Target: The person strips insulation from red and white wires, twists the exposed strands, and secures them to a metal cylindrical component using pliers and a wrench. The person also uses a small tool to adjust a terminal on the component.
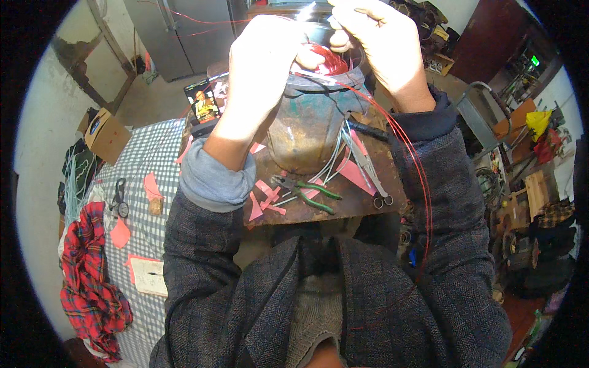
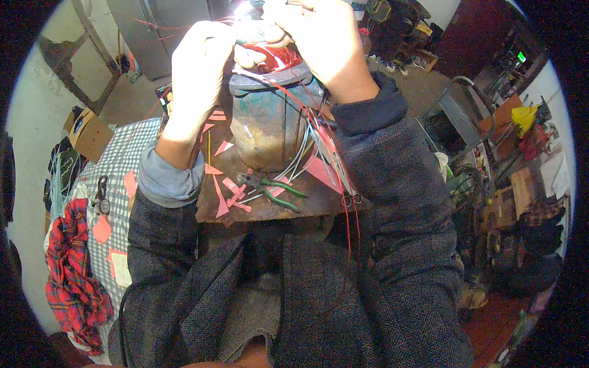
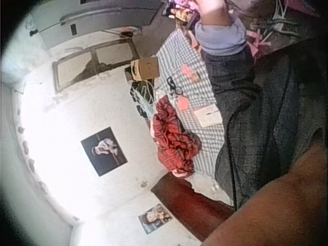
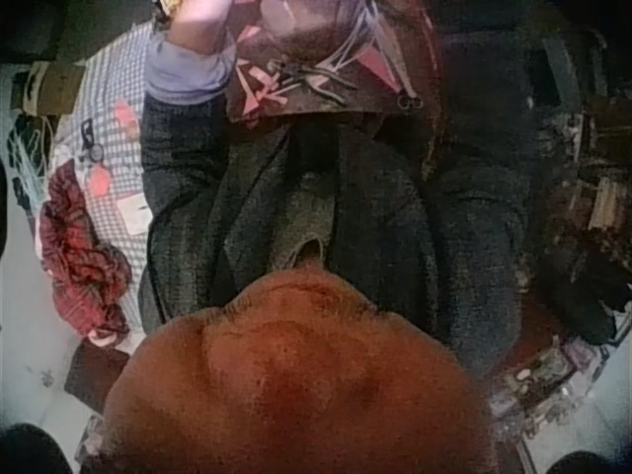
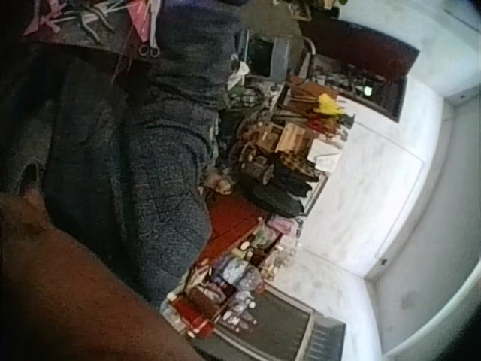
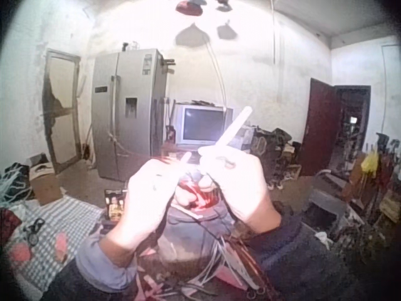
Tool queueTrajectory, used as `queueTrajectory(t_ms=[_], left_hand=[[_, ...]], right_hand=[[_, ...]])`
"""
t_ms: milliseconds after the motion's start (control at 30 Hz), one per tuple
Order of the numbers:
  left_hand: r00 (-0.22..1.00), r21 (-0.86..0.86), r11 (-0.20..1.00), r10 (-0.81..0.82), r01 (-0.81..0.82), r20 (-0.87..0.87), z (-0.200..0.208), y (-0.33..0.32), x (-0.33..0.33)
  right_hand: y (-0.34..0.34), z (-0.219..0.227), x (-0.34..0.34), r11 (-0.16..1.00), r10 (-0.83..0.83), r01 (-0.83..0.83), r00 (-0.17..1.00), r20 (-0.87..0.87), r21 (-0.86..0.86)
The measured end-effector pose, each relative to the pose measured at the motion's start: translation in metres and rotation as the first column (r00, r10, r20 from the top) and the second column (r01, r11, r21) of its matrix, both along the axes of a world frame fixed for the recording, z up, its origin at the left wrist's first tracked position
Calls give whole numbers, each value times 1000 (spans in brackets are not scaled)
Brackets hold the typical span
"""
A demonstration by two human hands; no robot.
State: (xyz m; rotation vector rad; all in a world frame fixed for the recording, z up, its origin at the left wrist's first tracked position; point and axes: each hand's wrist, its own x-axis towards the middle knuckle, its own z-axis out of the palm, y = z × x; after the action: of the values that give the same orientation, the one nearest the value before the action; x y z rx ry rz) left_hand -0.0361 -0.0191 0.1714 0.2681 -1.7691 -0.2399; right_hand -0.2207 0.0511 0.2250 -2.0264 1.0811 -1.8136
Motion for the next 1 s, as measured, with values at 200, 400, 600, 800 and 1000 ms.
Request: queueTrajectory(t_ms=[200,400,600,800,1000], left_hand=[[996,111,991,-69,75,-64,-4,4,-4],[988,-14,993,116,-115,105,-4,-2,0],[997,96,994,48,-54,61,-6,-5,2],[998,134,990,39,-45,44,-6,-2,0],[966,272,928,-237,256,-101,-4,1,-2]], right_hand=[[2,-7,12,926,321,-365,895,311,97],[-3,-10,21,954,247,-279,938,244,109],[-13,-12,17,780,505,-610,747,434,142],[-9,-6,17,726,520,-669,687,508,161],[-12,-6,13,996,81,-86,969,-232,-13]])
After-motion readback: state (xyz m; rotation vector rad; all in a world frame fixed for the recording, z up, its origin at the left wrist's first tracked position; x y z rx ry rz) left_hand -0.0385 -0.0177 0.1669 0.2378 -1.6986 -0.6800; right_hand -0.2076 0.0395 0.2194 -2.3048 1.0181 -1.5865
